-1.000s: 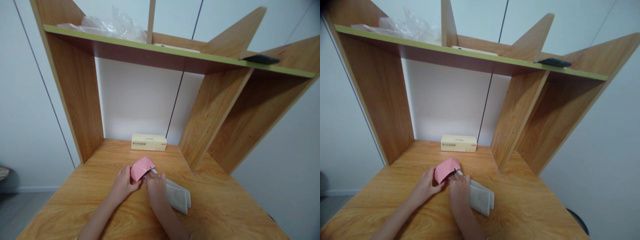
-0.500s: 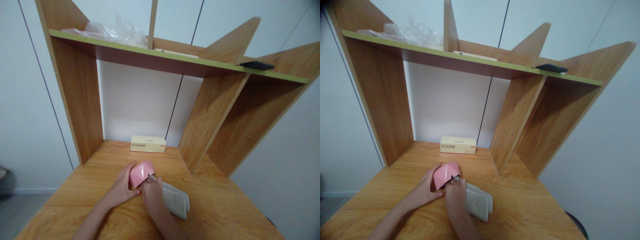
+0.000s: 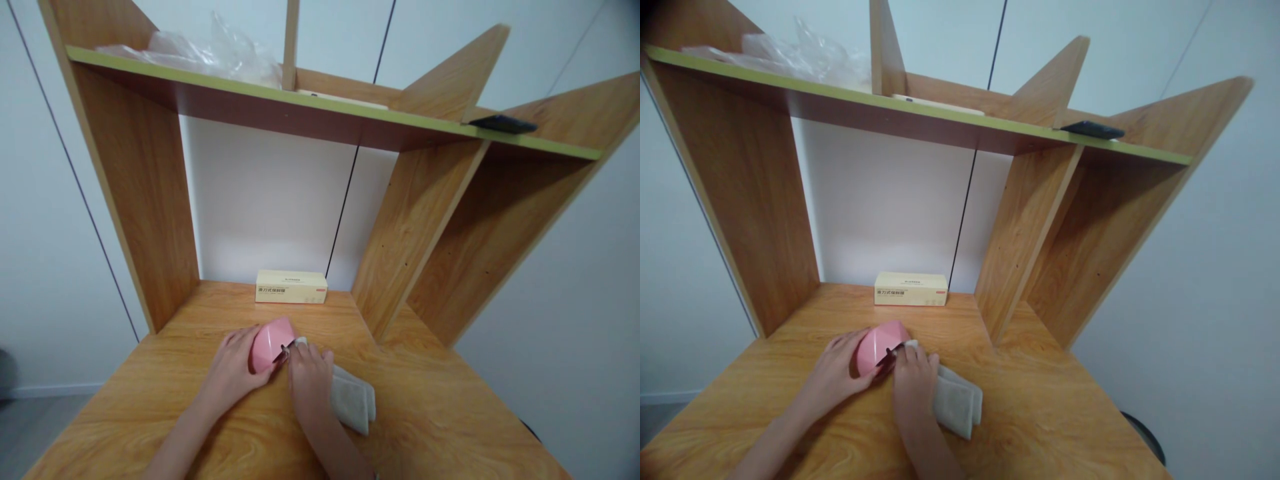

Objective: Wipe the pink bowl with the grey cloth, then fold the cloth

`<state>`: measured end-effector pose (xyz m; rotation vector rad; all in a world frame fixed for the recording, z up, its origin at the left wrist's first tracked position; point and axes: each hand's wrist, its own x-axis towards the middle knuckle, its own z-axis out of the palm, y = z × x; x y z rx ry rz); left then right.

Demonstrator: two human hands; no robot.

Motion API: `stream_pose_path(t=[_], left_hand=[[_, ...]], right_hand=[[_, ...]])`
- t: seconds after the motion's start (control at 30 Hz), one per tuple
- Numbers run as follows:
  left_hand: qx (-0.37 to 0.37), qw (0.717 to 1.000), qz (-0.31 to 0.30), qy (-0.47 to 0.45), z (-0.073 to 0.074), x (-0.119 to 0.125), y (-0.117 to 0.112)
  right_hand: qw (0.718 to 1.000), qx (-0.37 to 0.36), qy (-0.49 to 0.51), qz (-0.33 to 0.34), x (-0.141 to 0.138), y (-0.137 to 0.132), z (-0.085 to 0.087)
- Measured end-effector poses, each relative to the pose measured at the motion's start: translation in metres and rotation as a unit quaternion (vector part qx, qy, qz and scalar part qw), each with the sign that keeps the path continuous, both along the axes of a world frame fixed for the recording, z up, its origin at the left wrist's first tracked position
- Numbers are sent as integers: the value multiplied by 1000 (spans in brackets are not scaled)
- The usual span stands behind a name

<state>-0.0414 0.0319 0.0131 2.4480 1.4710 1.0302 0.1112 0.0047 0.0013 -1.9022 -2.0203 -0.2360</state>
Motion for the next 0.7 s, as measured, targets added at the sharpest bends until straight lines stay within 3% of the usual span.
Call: stream_pose_path(t=[0.17,0.37,0.53,0.7], left_hand=[[-108,994,10,-24,-1,-8,1],[-97,993,-15,-63,-5,-3,1],[-118,990,-35,-63,-6,-6,1],[-129,987,-52,-75,-13,-3,-1]], right_hand=[[1000,-4,-15,10,-2,2,-2],[998,-38,36,23,-11,3,-8],[990,-55,101,78,-17,-4,-5],[990,-65,89,83,-14,-3,-1]])
